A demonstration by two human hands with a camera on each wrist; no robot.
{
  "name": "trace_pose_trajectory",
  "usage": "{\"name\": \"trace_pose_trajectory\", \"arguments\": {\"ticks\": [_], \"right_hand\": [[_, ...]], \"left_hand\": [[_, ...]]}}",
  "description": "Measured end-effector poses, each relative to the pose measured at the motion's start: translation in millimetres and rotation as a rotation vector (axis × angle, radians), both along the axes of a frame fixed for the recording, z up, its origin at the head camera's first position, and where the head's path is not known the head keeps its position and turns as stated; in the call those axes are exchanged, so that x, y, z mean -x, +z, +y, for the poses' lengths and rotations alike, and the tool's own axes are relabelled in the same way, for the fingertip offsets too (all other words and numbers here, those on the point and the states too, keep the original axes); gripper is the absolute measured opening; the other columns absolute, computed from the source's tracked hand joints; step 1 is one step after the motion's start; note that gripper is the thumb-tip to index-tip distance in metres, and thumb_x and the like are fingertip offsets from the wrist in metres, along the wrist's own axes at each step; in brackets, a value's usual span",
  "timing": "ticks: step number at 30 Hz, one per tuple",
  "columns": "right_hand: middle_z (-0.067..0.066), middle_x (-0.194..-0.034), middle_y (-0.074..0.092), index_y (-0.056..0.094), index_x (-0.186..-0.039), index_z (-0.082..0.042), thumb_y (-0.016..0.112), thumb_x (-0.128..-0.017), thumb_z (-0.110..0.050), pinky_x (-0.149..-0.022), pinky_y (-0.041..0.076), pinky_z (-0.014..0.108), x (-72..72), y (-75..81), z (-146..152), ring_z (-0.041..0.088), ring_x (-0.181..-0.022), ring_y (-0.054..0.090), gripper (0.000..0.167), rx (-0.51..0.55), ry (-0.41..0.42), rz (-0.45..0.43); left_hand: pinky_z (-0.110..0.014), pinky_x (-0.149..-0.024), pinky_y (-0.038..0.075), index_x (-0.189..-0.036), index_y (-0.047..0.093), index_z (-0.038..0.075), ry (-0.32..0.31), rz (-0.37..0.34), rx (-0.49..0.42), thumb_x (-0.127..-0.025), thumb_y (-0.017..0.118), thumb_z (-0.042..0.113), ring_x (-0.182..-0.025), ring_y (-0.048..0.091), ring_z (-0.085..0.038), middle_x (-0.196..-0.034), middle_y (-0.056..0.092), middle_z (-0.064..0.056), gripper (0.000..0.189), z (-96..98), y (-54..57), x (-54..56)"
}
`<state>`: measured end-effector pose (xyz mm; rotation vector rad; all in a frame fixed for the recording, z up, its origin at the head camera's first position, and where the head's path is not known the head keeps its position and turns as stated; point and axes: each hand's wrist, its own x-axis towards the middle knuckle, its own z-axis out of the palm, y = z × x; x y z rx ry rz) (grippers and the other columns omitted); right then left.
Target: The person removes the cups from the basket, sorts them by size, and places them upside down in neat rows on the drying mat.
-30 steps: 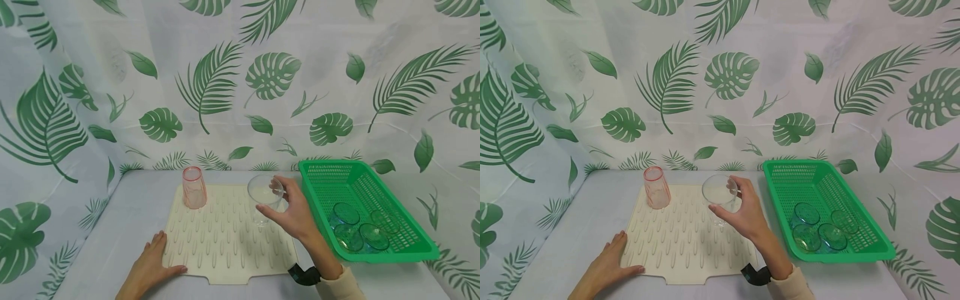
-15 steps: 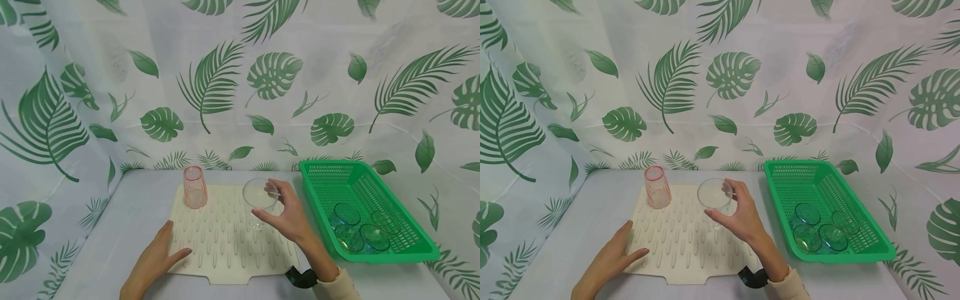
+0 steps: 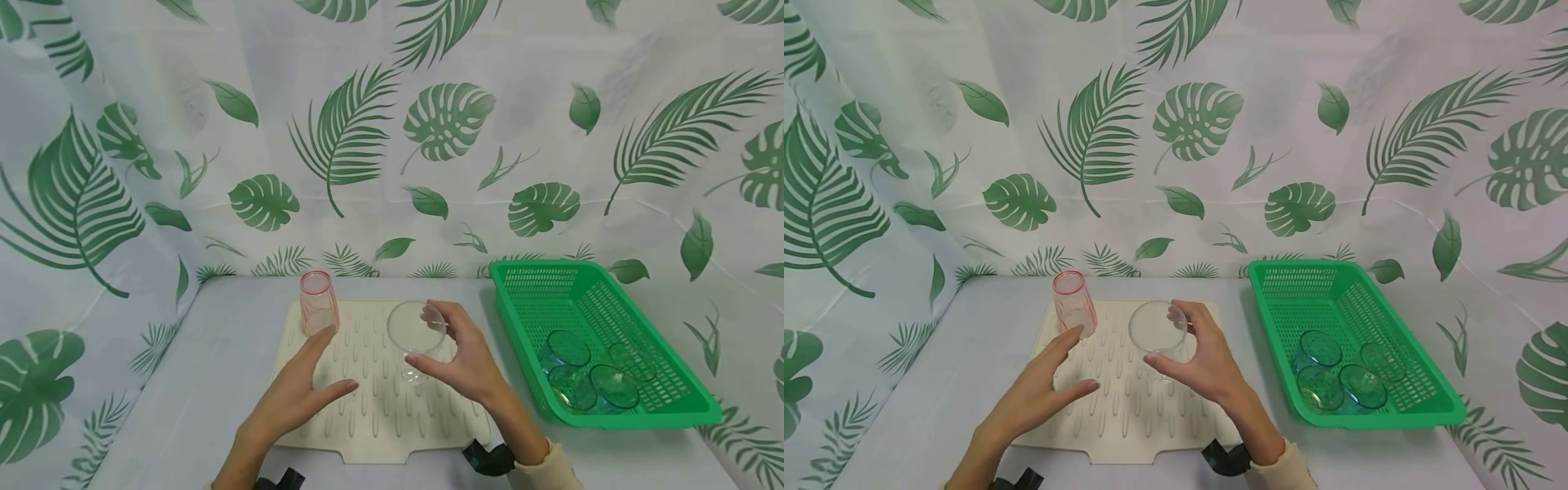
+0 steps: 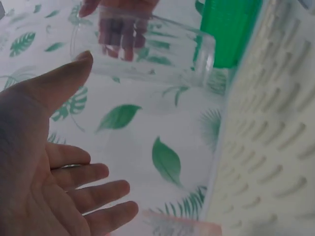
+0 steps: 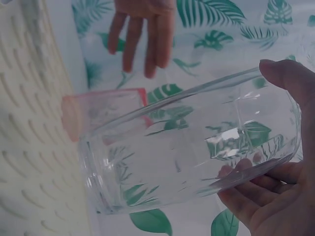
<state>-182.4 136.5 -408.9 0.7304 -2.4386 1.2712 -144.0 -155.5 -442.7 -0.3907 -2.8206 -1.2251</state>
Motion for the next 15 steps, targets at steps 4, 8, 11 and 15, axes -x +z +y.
{"name": "trace_pose_trajectory", "arguments": {"ticks": [4,8,11,15], "right_hand": [[0.0,-0.133,0.059,0.047,-0.144,-0.02,0.088,-0.075,-0.026,-0.099,0.054,0.05,-2.4,-0.2,-1,0.019,-0.124,0.061,0.08,-0.003,0.029,-0.012],[0.0,-0.134,0.059,0.048,-0.143,-0.023,0.088,-0.075,-0.026,-0.099,0.054,0.054,-3.8,-0.5,-2,0.02,-0.124,0.062,0.08,0.007,0.059,-0.011],[0.003,-0.134,0.06,0.049,-0.143,-0.021,0.088,-0.075,-0.026,-0.1,0.054,0.057,-4.5,-0.5,-3,0.022,-0.123,0.062,0.079,0.015,0.084,-0.012],[0.005,-0.134,0.059,0.048,-0.143,-0.02,0.088,-0.075,-0.027,-0.101,0.052,0.059,-5.3,-0.8,-4,0.023,-0.123,0.062,0.078,0.017,0.111,-0.023]], "left_hand": [[-0.051,-0.112,0.046,-0.157,0.03,0.033,-0.082,0.03,-0.111,-0.082,0.074,0.06,-0.145,0.044,-0.022,-0.161,0.036,0.005,0.091,14.6,10.8,4.5],[-0.044,-0.109,0.05,-0.155,0.032,0.036,-0.165,0.079,-0.189,-0.083,0.078,0.052,-0.142,0.047,-0.018,-0.158,0.04,0.009,0.087,27.4,18.3,10.2],[-0.044,-0.108,0.051,-0.155,0.032,0.036,-0.207,0.098,-0.207,-0.083,0.079,0.049,-0.142,0.047,-0.017,-0.157,0.042,0.009,0.088,35.2,22.7,14.1],[-0.046,-0.108,0.051,-0.156,0.033,0.034,-0.259,0.098,-0.213,-0.082,0.08,0.047,-0.14,0.049,-0.021,-0.154,0.045,0.007,0.088,43.7,27.2,18.4]]}}
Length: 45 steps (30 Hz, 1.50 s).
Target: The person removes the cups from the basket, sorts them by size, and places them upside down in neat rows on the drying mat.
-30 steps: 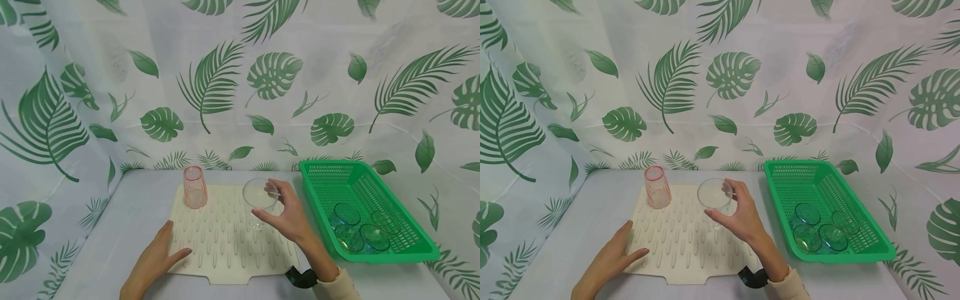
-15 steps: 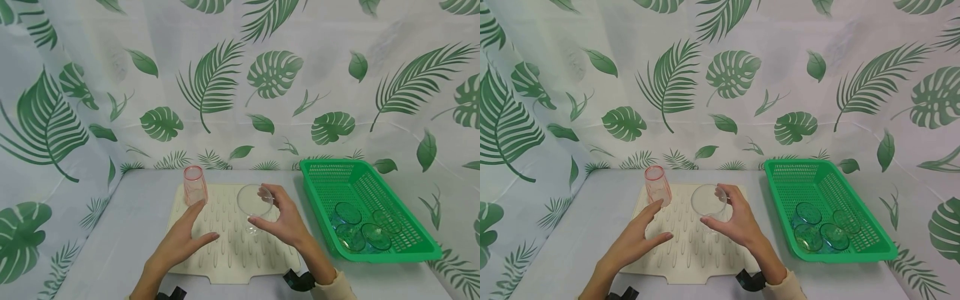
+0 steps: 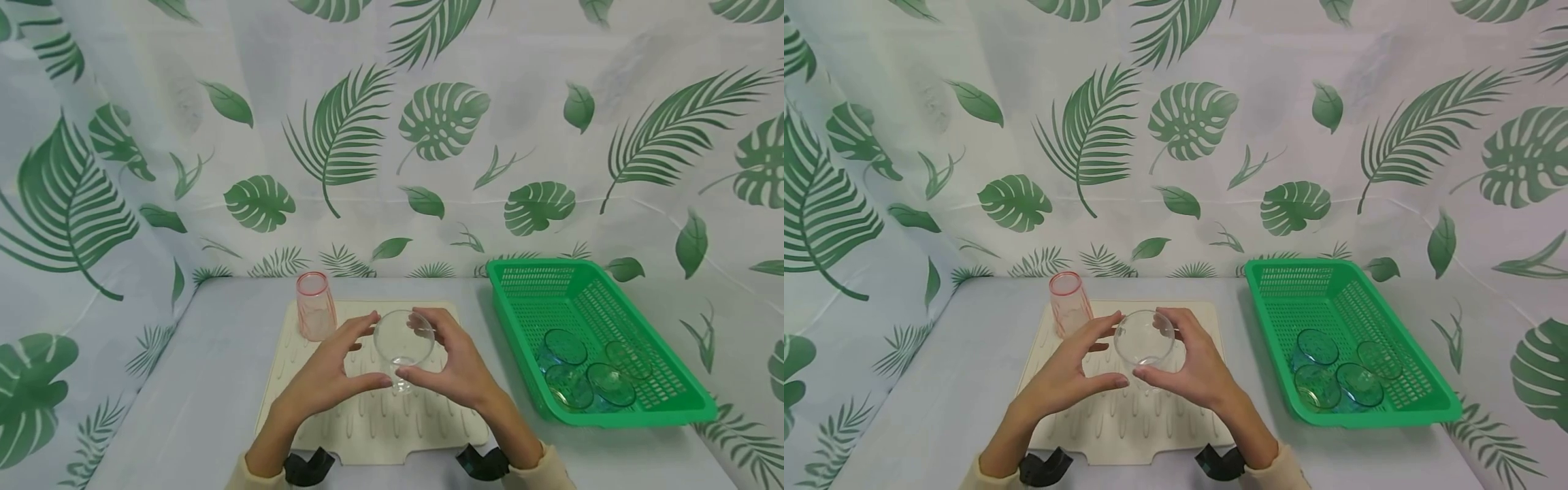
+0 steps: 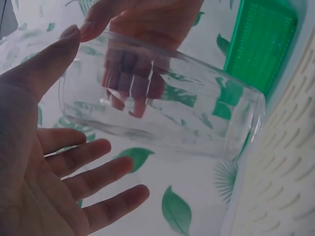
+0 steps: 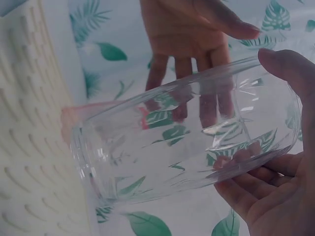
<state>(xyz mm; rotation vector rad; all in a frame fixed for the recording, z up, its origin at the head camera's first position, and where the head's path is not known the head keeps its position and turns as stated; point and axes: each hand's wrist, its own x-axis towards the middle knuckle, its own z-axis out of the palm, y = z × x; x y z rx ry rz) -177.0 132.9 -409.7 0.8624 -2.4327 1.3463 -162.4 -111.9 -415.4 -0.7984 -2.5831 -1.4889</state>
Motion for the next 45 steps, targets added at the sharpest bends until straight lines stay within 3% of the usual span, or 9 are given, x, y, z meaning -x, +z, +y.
{"name": "trace_pose_trajectory", "arguments": {"ticks": [8,21,29,33,39,45], "right_hand": [[0.004,-0.134,0.059,0.048,-0.144,-0.014,0.087,-0.076,-0.025,-0.1,0.053,0.057,-1.4,0.5,0,0.022,-0.122,0.063,0.08,-0.018,0.038,0.013],[0.008,-0.136,0.057,0.045,-0.147,-0.017,0.087,-0.076,-0.015,-0.099,0.056,0.033,-2.1,2.8,6,0.025,-0.119,0.061,0.082,0.044,0.173,-0.031],[0.011,-0.135,0.056,0.045,-0.146,-0.006,0.087,-0.075,-0.009,-0.104,0.054,0.033,-2.1,5.8,11,0.023,-0.122,0.06,0.083,0.059,0.262,-0.046],[0.012,-0.137,0.055,0.042,-0.15,-0.01,0.088,-0.074,-0.006,-0.105,0.052,0.029,-2.0,5.4,13,0.022,-0.124,0.058,0.089,0.065,0.275,-0.058],[0.011,-0.143,0.051,0.034,-0.155,-0.015,0.088,-0.074,-0.005,-0.11,0.047,0.025,-3.1,3.0,15,0.014,-0.132,0.053,0.098,0.077,0.283,-0.073],[0.01,-0.144,0.052,0.035,-0.154,-0.016,0.089,-0.073,-0.007,-0.111,0.048,0.031,0.0,-6.5,16,0.015,-0.134,0.052,0.098,0.088,0.276,-0.12]], "left_hand": [[-0.043,-0.105,0.053,-0.154,0.036,0.031,-0.055,0.014,-0.031,-0.083,0.081,0.04,-0.131,0.055,-0.018,-0.147,0.052,0.005,0.085,6.6,3.9,5.0],[-0.04,-0.1,0.055,-0.151,0.042,0.026,-0.141,0.041,-0.066,-0.081,0.085,0.032,-0.125,0.058,-0.02,-0.141,0.057,0.0,0.082,8.8,8.3,8.6],[-0.035,-0.096,0.056,-0.147,0.047,0.03,-0.139,0.044,-0.084,-0.077,0.088,0.032,-0.12,0.06,-0.017,-0.135,0.06,0.004,0.08,11.2,7.0,8.4],[-0.033,-0.092,0.057,-0.146,0.049,0.028,-0.121,0.076,-0.089,-0.077,0.088,0.032,-0.117,0.061,-0.014,-0.133,0.06,0.008,0.08,13.5,7.4,7.0],[-0.031,-0.087,0.058,-0.145,0.05,0.017,-0.106,0.161,-0.109,-0.076,0.088,0.03,-0.112,0.062,-0.016,-0.133,0.062,0.001,0.08,15.9,6.3,6.9],[-0.033,-0.084,0.059,-0.143,0.052,0.02,-0.082,0.216,-0.146,-0.076,0.088,0.031,-0.108,0.063,-0.016,-0.131,0.063,-0.001,0.077,17.7,8.0,9.8]]}}
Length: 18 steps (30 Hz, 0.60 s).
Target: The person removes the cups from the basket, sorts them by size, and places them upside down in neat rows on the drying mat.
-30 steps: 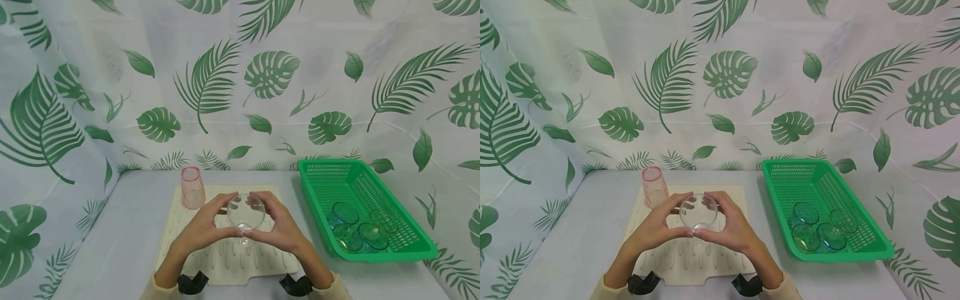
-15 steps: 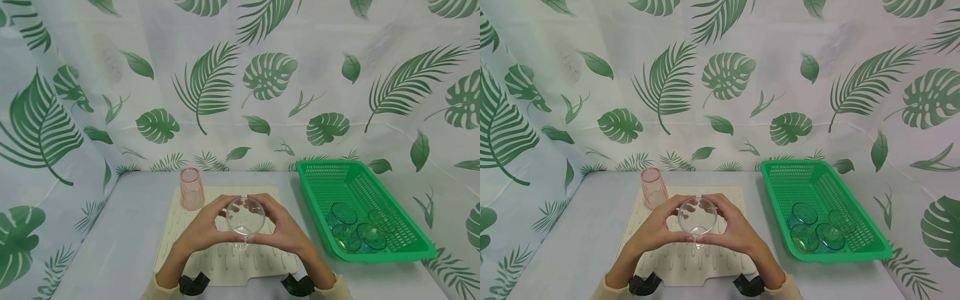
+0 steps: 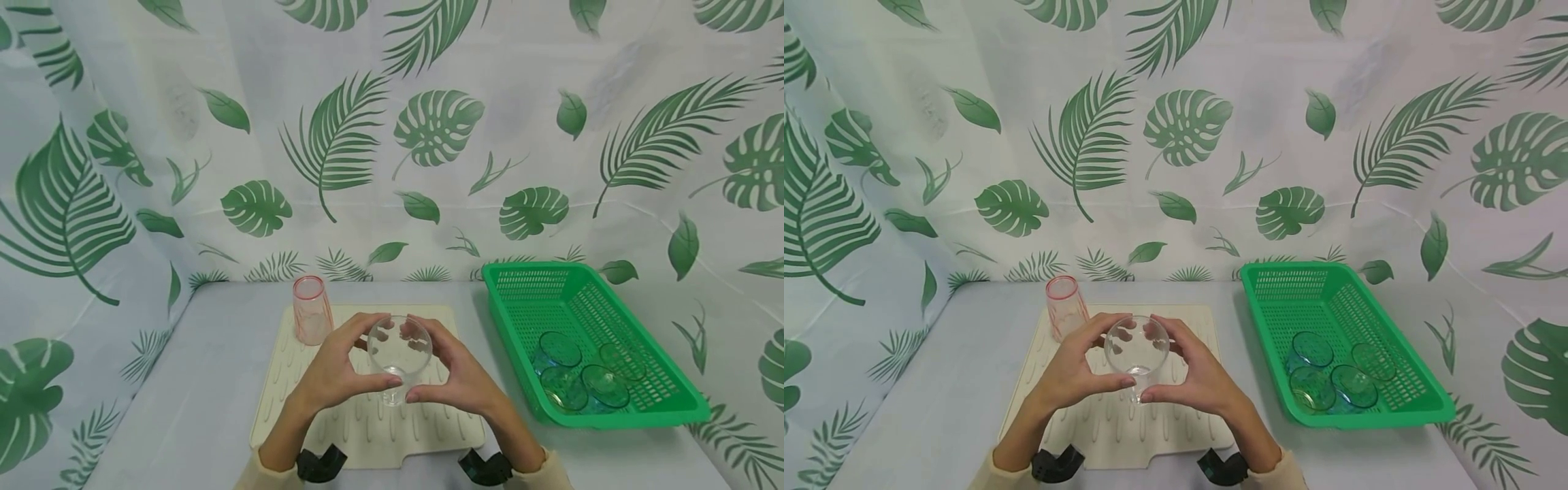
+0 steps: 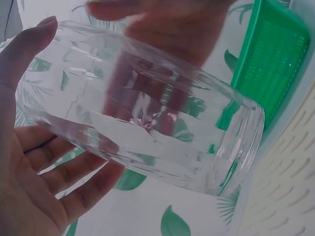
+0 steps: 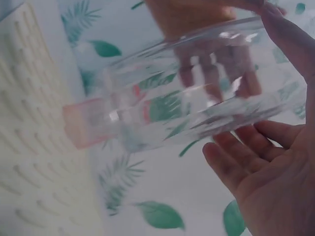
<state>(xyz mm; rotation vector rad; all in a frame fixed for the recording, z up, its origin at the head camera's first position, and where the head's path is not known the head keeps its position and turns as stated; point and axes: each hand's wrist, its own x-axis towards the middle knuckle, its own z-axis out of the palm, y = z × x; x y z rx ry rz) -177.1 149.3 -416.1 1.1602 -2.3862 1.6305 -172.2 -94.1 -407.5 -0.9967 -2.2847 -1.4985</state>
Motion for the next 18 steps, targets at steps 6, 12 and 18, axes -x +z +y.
{"name": "trace_pose_trajectory", "arguments": {"ticks": [6,12,18], "right_hand": [[0.01,-0.146,0.054,0.043,-0.149,-0.02,0.087,-0.076,-0.012,-0.111,0.046,0.033,8.6,-40.0,1,0.021,-0.133,0.054,0.085,-0.036,-0.013,-0.154],[0.019,-0.146,0.054,0.048,-0.145,-0.009,0.082,-0.08,-0.009,-0.11,0.045,0.026,10.8,-75.4,-6,0.024,-0.135,0.054,0.074,-0.026,0.008,-0.23],[0.021,-0.138,0.058,0.05,-0.141,0.003,0.079,-0.083,-0.007,-0.103,0.05,0.024,10.3,-84.0,-13,0.008,-0.122,0.06,0.066,0.048,0.024,-0.201]], "left_hand": [[-0.036,-0.084,0.059,-0.143,0.052,0.022,0.011,0.008,-0.006,-0.077,0.086,0.035,-0.107,0.063,-0.015,-0.129,0.063,0.001,0.075,0.1,3.8,1.1],[-0.035,-0.084,0.059,-0.144,0.051,0.022,0.011,0.009,-0.004,-0.078,0.086,0.034,-0.107,0.065,-0.018,-0.129,0.063,0.0,0.076,-0.4,5.2,1.0],[-0.032,-0.084,0.06,-0.144,0.051,0.02,0.011,0.004,-0.016,-0.078,0.087,0.031,-0.11,0.065,-0.021,-0.13,0.063,-0.001,0.076,-2.2,4.5,0.7]]}}
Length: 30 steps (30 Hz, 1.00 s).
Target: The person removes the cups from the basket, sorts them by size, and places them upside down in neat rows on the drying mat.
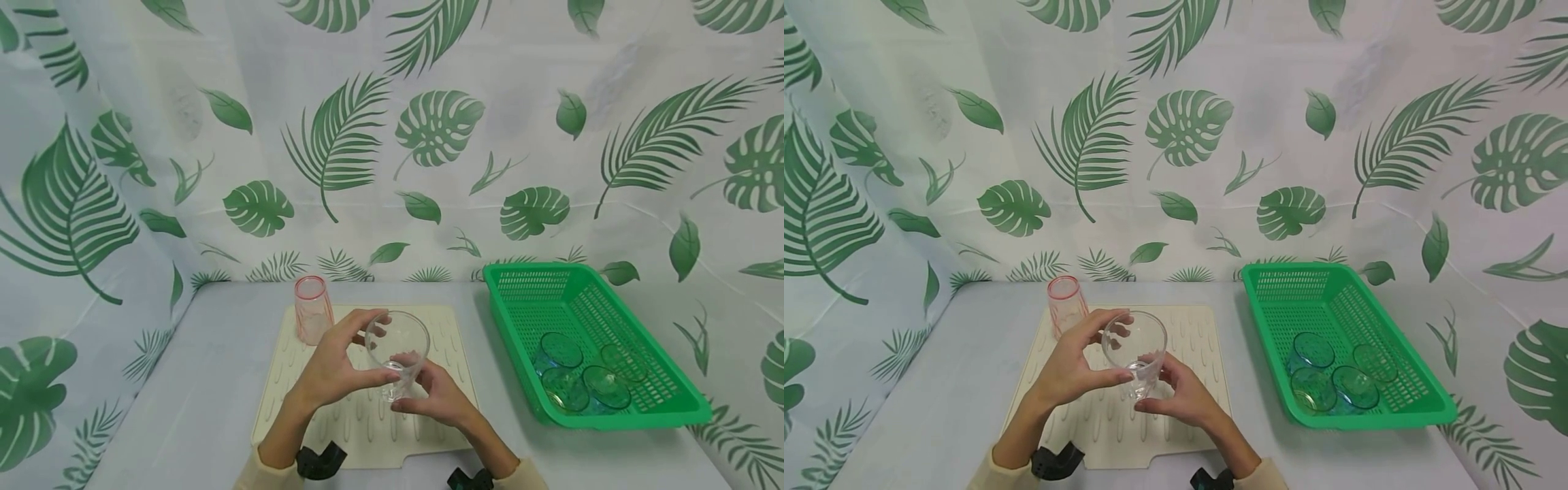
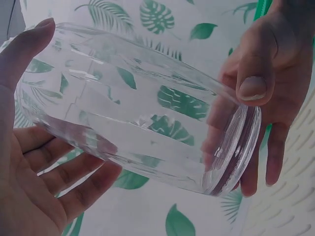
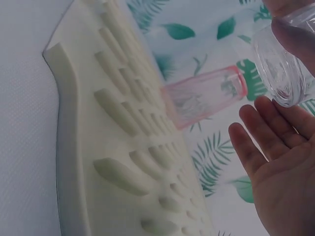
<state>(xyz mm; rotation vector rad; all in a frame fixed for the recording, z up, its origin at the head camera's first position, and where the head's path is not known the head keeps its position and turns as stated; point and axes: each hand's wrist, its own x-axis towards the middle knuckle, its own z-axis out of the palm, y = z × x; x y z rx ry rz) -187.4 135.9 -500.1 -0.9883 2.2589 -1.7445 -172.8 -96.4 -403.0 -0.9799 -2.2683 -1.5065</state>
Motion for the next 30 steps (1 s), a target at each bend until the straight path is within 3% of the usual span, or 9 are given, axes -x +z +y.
{"name": "trace_pose_trajectory", "arguments": {"ticks": [12,16,22,30], "right_hand": [[0.021,-0.135,0.059,0.052,-0.139,-0.002,0.078,-0.084,-0.004,-0.103,0.05,0.022,1.8,3.1,-1,0.007,-0.12,0.061,0.061,0.014,0.003,-0.007],[0.021,-0.129,0.06,0.05,-0.138,0.0,0.075,-0.085,0.0,-0.097,0.054,0.023,5.6,6.4,9,0.01,-0.114,0.064,0.058,0.096,0.053,-0.016],[-0.001,-0.125,0.062,0.046,-0.139,0.005,0.069,-0.085,0.011,-0.088,0.057,0.022,11.0,18.8,27,0.007,-0.107,0.065,0.059,0.244,0.125,-0.029],[0.002,-0.131,0.062,0.042,-0.144,0.008,0.065,-0.089,0.009,-0.092,0.059,0.025,19.0,27.3,37,0.012,-0.117,0.066,0.06,0.385,0.12,-0.041]], "left_hand": [[-0.033,-0.086,0.059,-0.144,0.051,0.021,0.041,-0.015,-0.02,-0.077,0.087,0.029,-0.111,0.067,-0.019,-0.131,0.064,-0.002,0.077,-8.9,-0.4,-1.4],[-0.035,-0.086,0.058,-0.143,0.052,0.022,0.078,-0.005,-0.022,-0.074,0.089,0.026,-0.111,0.067,-0.02,-0.129,0.065,-0.003,0.078,-17.9,-1.7,-3.8],[-0.033,-0.084,0.059,-0.139,0.055,0.022,0.117,-0.016,-0.035,-0.071,0.09,0.021,-0.107,0.066,-0.02,-0.124,0.067,-0.003,0.077,-32.3,-9.2,-7.5],[-0.035,-0.085,0.059,-0.137,0.056,0.024,0.143,-0.139,-0.016,-0.074,0.089,0.026,-0.107,0.066,-0.023,-0.125,0.066,0.001,0.071,-41.0,-24.1,-14.3]]}}
